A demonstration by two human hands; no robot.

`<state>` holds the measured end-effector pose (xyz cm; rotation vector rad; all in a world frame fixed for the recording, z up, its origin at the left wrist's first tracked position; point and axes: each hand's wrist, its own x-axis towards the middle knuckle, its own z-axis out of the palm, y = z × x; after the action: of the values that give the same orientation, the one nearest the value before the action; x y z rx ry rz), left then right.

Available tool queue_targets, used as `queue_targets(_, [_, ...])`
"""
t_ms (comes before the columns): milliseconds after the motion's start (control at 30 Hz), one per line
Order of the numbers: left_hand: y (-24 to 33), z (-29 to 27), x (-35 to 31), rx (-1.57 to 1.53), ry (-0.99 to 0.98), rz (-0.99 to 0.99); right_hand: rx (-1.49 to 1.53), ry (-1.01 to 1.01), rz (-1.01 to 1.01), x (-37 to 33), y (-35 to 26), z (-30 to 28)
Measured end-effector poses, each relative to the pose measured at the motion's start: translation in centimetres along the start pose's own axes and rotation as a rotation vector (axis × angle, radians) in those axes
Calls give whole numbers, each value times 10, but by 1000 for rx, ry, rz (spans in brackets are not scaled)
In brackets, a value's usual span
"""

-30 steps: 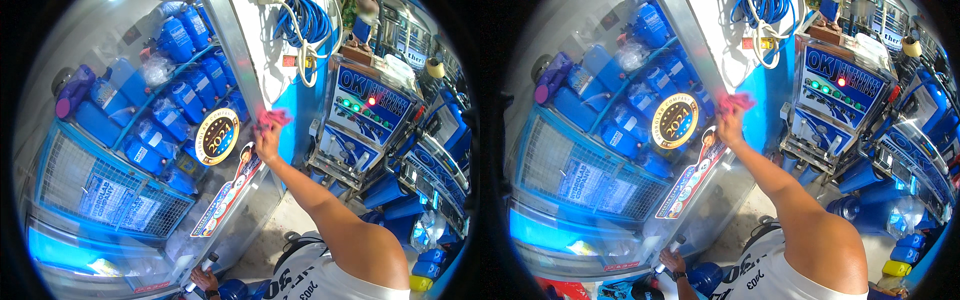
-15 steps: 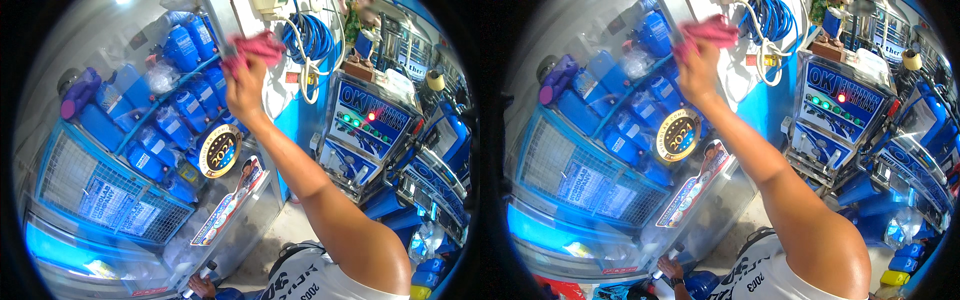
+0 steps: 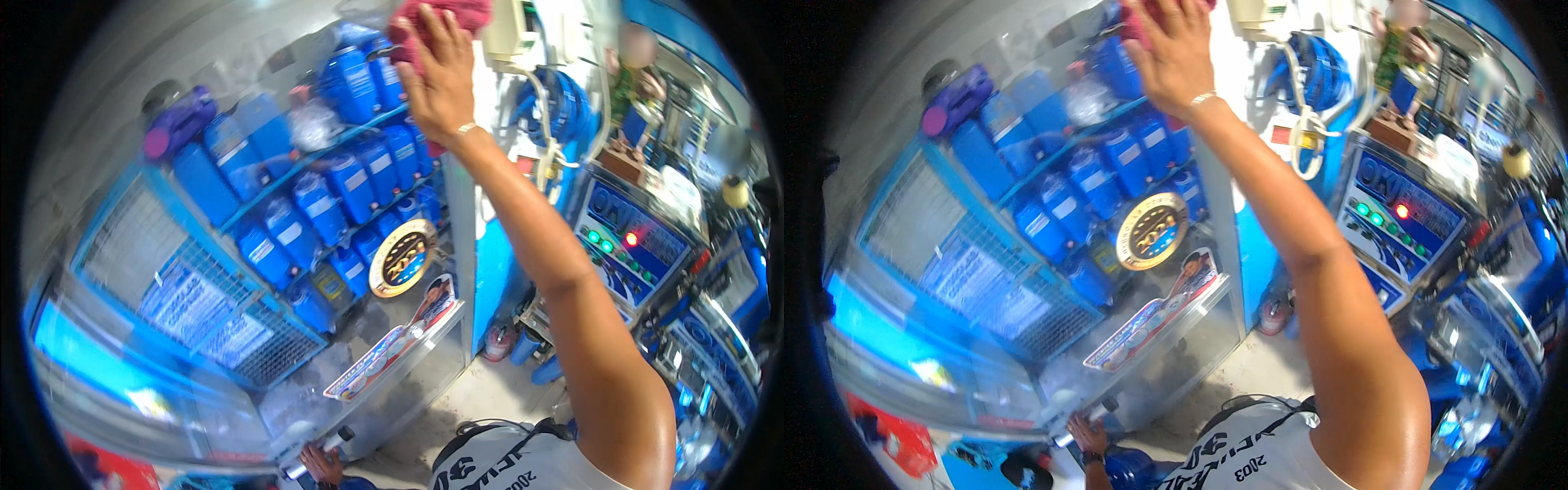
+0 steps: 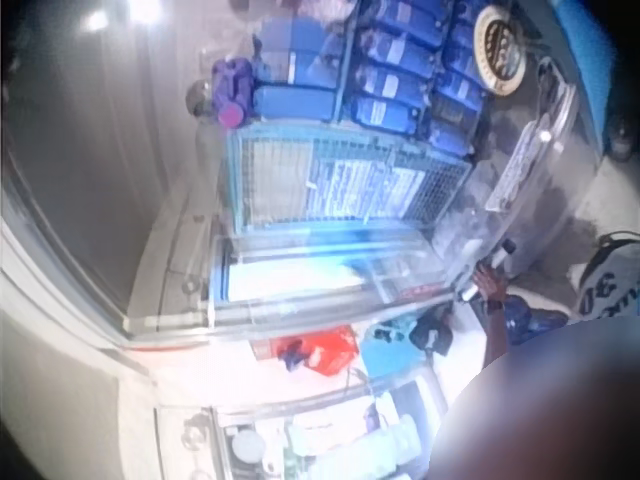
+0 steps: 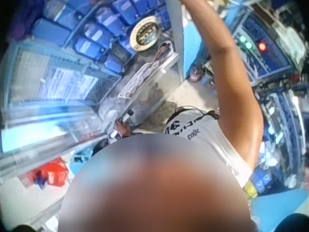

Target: The person wipes the glass door of a commercial display cabinet with a pink cloth. They clean the upper, middle, and lower sections of the glass, including the handle and frame, in a water bottling shop.

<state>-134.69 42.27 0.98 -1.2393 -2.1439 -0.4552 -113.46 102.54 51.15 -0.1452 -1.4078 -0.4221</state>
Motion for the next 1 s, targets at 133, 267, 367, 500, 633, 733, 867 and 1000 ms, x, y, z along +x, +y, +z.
queue_targets(133, [24, -37, 77, -242, -97, -11, 126, -415, -336, -47, -53, -32])
queue_targets(267, [30, -128, 237, 95, 268, 284, 458, -735, -755, -48, -71, -30])
queue_targets(367, [26, -237, 354, 361, 578, 364, 307, -451, -677, 44, -52, 2])
queue_targets(500, [9, -350, 460, 396, 833, 326, 135, -168, -194, 200, -21, 46])
queue_targets(633, [-5, -368, 495, 408, 914, 356, -32, 39, -181, 189, -66, 56])
queue_targets(733, [-10, -361, 496, 384, 919, 369, 163, -129, -291, 64, -148, 36])
queue_targets(867, [-10, -360, 491, 335, 851, 362, 644, -1308, -740, -135, -223, -31])
queue_targets(1000, [-8, -363, 492, 402, 817, 316, 729, -1188, -792, -150, -202, -24])
